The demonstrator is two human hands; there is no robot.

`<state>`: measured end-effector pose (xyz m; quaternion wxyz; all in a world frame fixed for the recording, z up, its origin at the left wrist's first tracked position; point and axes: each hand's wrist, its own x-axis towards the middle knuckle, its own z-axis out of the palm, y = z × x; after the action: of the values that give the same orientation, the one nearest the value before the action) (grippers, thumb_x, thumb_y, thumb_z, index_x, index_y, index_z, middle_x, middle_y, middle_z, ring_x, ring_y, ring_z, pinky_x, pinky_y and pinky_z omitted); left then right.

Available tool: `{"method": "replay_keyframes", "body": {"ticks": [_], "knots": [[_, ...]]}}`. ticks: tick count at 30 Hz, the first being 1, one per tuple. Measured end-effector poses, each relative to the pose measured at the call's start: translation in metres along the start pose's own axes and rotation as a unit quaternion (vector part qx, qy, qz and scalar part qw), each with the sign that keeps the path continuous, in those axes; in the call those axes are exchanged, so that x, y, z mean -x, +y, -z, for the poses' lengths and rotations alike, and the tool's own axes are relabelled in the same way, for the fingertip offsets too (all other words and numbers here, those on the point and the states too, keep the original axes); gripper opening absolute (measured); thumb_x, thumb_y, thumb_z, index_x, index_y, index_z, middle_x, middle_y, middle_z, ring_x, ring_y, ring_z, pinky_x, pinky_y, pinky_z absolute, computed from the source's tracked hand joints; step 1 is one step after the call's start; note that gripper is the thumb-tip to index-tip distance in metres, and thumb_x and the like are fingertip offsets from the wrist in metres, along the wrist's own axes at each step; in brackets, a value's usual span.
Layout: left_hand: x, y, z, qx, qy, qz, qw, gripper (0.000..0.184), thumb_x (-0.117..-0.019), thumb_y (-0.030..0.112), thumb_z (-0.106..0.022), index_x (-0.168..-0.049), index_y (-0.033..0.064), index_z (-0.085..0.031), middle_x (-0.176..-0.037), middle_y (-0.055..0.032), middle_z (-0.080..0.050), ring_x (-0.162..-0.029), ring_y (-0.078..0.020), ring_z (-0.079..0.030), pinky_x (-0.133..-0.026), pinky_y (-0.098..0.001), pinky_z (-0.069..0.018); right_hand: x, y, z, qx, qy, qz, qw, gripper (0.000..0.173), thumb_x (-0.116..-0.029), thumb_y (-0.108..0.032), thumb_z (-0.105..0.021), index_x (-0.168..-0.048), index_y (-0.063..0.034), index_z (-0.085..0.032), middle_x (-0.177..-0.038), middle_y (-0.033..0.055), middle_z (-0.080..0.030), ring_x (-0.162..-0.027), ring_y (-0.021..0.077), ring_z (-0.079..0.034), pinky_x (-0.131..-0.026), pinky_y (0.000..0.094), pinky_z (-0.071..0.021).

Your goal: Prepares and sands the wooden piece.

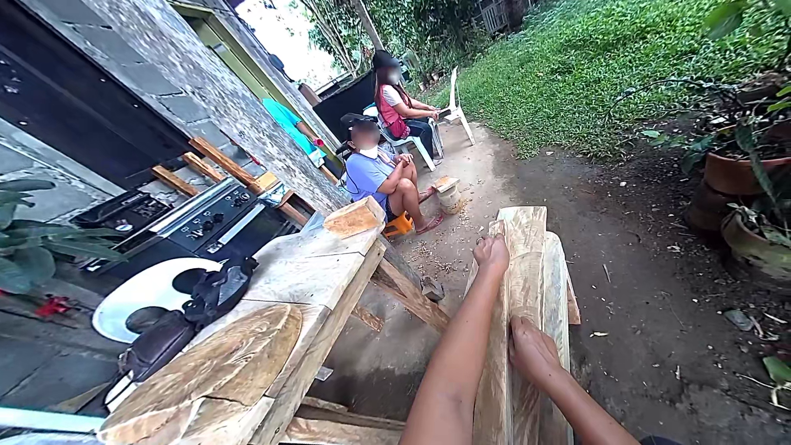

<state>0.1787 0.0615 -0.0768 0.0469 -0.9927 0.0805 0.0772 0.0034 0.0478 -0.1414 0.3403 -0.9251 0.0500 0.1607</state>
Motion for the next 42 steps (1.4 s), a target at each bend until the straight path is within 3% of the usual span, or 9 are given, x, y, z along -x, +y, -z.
{"method": "replay_keyframes", "body": {"ticks": [9,22,28,35,42], "knots": [[-0.001,-0.004,-0.005,0.026,0.018,0.004,0.999,0.044,-0.1072,0.018,-0.045,-0.151,0.0163,-0.051,-0.151,-0.0221,-0.05,-0.13,-0.039,-0.057,-0.099,-0.0549,-0.0508,-0.001,0.0,0.001,0.002,-0.001,-0.002,1.0,0.036,-0.1041,-0.018,-0.049,-0.136,-0.0021,-0.054,-0.134,0.0189,-0.061,-0.12,0.0339,-0.065,-0.097,0.0494,-0.054],[0.005,-0.017,-0.004,0.022,0.003,-0.012,1.0,0.046,-0.1042,0.014,-0.047,-0.15,0.0205,-0.052,-0.151,-0.021,-0.05,-0.13,-0.0399,-0.057,-0.1,-0.0569,-0.051,-0.004,0.0,0.002,-0.001,-0.003,-0.001,1.0,0.035,-0.104,-0.018,-0.049,-0.135,-0.0022,-0.054,-0.133,0.0187,-0.062,-0.122,0.0331,-0.065,-0.097,0.0499,-0.0536],[0.041,-0.014,-0.014,-0.026,0.013,-0.01,1.0,0.055,-0.1033,0.009,-0.044,-0.156,0.0239,-0.046,-0.151,-0.0222,-0.049,-0.124,-0.0397,-0.061,-0.095,-0.0533,-0.0531,-0.004,0.0,0.002,-0.005,-0.005,-0.003,1.0,0.036,-0.1031,-0.018,-0.051,-0.136,-0.0022,-0.054,-0.133,0.0191,-0.062,-0.122,0.0336,-0.064,-0.098,0.0498,-0.0534],[0.113,-0.03,-0.03,0.002,0.007,-0.017,1.0,0.047,-0.1034,0.01,-0.045,-0.148,0.0205,-0.055,-0.148,-0.0224,-0.051,-0.123,-0.0396,-0.061,-0.095,-0.0531,-0.0531,-0.002,-0.001,0.001,0.001,0.005,-0.002,1.0,0.037,-0.1022,-0.018,-0.052,-0.135,-0.0011,-0.055,-0.135,0.0193,-0.061,-0.121,0.034,-0.065,-0.096,0.0503,-0.0543],[0.185,-0.051,-0.056,0.017,0.043,0.007,0.999,0.038,-0.1055,0.018,-0.047,-0.139,0.0214,-0.063,-0.136,-0.0213,-0.059,-0.121,-0.0364,-0.062,-0.094,-0.0486,-0.0545,0.0,-0.001,-0.002,-0.001,0.009,-0.008,1.0,0.039,-0.1029,-0.019,-0.051,-0.136,-0.0006,-0.055,-0.136,0.0202,-0.061,-0.12,0.0356,-0.065,-0.096,0.0515,-0.0539]]}}
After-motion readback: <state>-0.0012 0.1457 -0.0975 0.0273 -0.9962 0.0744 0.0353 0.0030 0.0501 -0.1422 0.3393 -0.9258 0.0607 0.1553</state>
